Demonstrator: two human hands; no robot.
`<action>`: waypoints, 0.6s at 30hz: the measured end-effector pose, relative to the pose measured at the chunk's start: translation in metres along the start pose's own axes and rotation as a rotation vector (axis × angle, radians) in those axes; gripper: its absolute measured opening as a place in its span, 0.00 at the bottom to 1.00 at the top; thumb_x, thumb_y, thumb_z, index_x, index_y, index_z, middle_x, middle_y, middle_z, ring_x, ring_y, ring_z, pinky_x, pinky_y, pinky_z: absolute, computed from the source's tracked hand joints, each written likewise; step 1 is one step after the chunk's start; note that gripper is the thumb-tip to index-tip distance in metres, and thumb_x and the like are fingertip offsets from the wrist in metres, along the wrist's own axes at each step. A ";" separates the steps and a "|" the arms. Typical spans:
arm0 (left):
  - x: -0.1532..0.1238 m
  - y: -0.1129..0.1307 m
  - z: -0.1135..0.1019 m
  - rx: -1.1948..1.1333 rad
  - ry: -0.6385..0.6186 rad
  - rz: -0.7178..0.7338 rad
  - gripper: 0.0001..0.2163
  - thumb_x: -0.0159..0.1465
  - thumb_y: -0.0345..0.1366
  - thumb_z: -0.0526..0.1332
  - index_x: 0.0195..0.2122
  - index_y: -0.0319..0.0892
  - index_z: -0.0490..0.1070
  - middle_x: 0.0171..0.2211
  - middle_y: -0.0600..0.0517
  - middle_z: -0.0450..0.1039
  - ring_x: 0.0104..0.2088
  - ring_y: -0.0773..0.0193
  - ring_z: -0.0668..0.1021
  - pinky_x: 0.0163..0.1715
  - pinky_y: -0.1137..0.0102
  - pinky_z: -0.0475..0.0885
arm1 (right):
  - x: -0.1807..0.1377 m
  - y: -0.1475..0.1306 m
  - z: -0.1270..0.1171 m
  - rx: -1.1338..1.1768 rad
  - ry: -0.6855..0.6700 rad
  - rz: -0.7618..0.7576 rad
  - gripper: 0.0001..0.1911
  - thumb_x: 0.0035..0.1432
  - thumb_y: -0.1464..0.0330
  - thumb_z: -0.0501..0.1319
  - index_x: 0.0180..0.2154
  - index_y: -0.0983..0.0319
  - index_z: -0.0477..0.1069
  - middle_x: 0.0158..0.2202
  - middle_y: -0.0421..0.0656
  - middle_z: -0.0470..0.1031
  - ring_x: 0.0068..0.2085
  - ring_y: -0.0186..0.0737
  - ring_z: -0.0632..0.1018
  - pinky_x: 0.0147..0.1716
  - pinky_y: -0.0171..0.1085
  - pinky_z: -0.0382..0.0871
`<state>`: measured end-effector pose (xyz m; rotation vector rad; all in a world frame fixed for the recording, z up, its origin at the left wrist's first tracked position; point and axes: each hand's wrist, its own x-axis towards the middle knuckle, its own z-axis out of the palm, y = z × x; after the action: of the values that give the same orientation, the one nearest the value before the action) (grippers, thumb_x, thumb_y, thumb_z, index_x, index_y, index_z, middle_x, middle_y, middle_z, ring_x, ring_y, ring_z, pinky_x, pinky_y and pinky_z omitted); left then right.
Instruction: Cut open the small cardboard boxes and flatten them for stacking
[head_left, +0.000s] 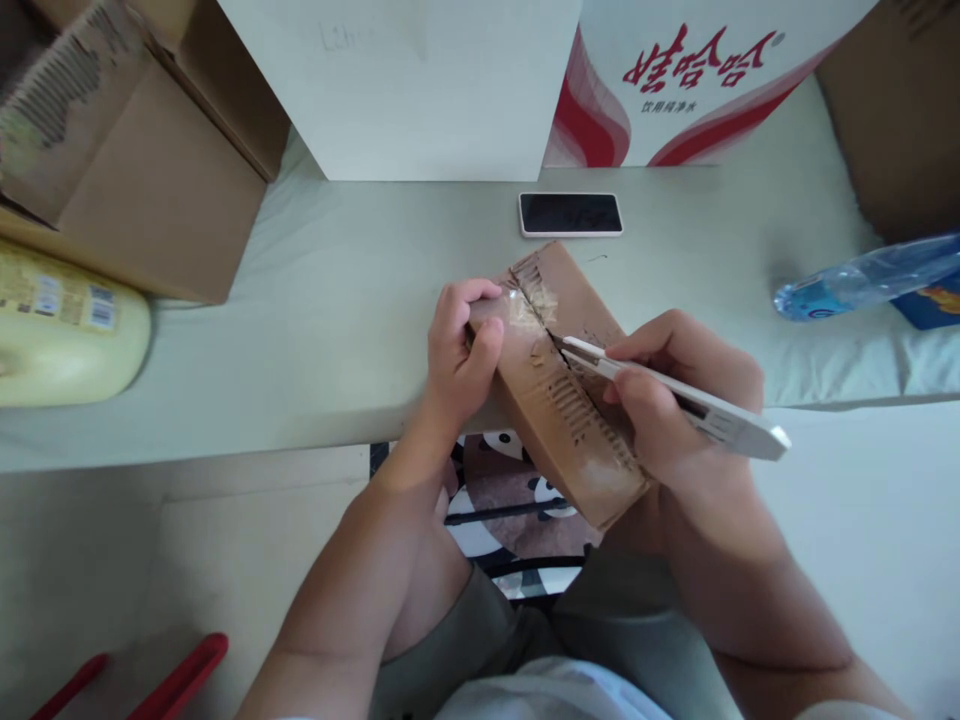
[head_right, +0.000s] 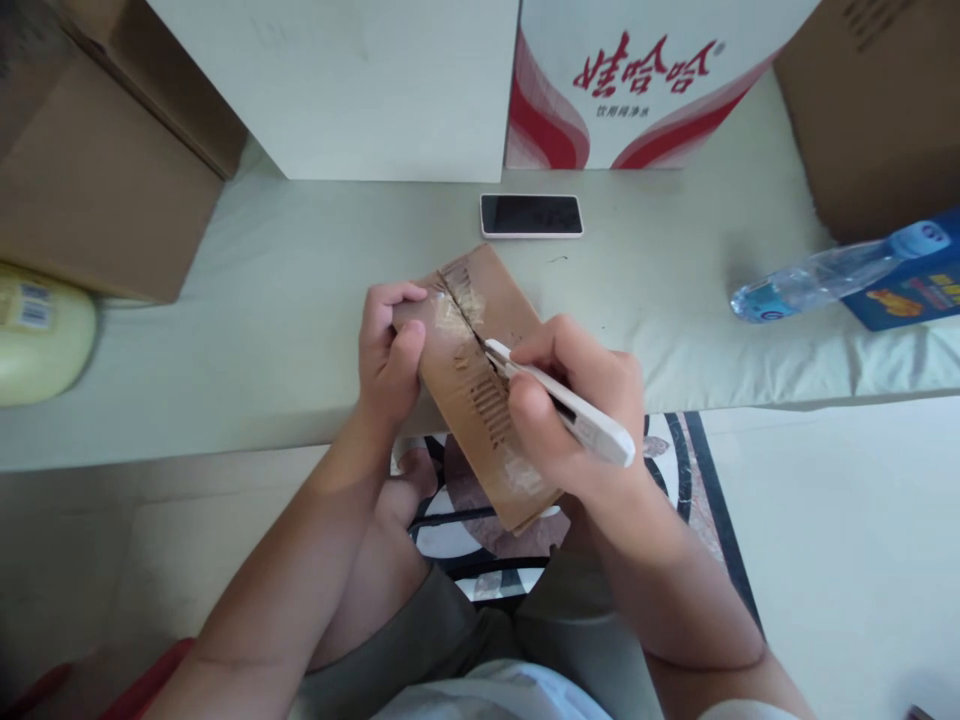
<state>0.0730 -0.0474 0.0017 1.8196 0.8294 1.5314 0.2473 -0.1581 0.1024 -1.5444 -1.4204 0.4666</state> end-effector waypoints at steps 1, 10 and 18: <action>0.000 -0.001 0.000 -0.002 -0.001 0.013 0.16 0.74 0.52 0.56 0.53 0.48 0.72 0.47 0.49 0.76 0.49 0.57 0.79 0.53 0.61 0.74 | -0.001 0.001 0.000 0.026 0.023 0.001 0.04 0.57 0.72 0.61 0.30 0.58 0.73 0.19 0.34 0.70 0.20 0.32 0.69 0.19 0.34 0.59; 0.000 0.001 -0.004 -0.155 -0.011 -0.012 0.17 0.71 0.54 0.60 0.53 0.49 0.73 0.48 0.48 0.76 0.50 0.55 0.78 0.54 0.60 0.72 | -0.014 -0.011 -0.003 0.331 0.185 -0.090 0.04 0.51 0.70 0.59 0.29 0.58 0.74 0.20 0.37 0.71 0.20 0.34 0.69 0.19 0.36 0.56; 0.008 0.016 -0.004 -0.449 0.132 -0.442 0.22 0.68 0.62 0.60 0.42 0.47 0.77 0.40 0.50 0.76 0.43 0.60 0.78 0.49 0.65 0.74 | 0.002 -0.006 0.001 0.424 0.454 -0.346 0.09 0.63 0.59 0.64 0.35 0.56 0.72 0.26 0.35 0.64 0.20 0.29 0.67 0.15 0.31 0.54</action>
<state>0.0716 -0.0502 0.0196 1.1350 0.8031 1.4125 0.2436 -0.1566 0.1075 -0.9605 -1.1120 0.1725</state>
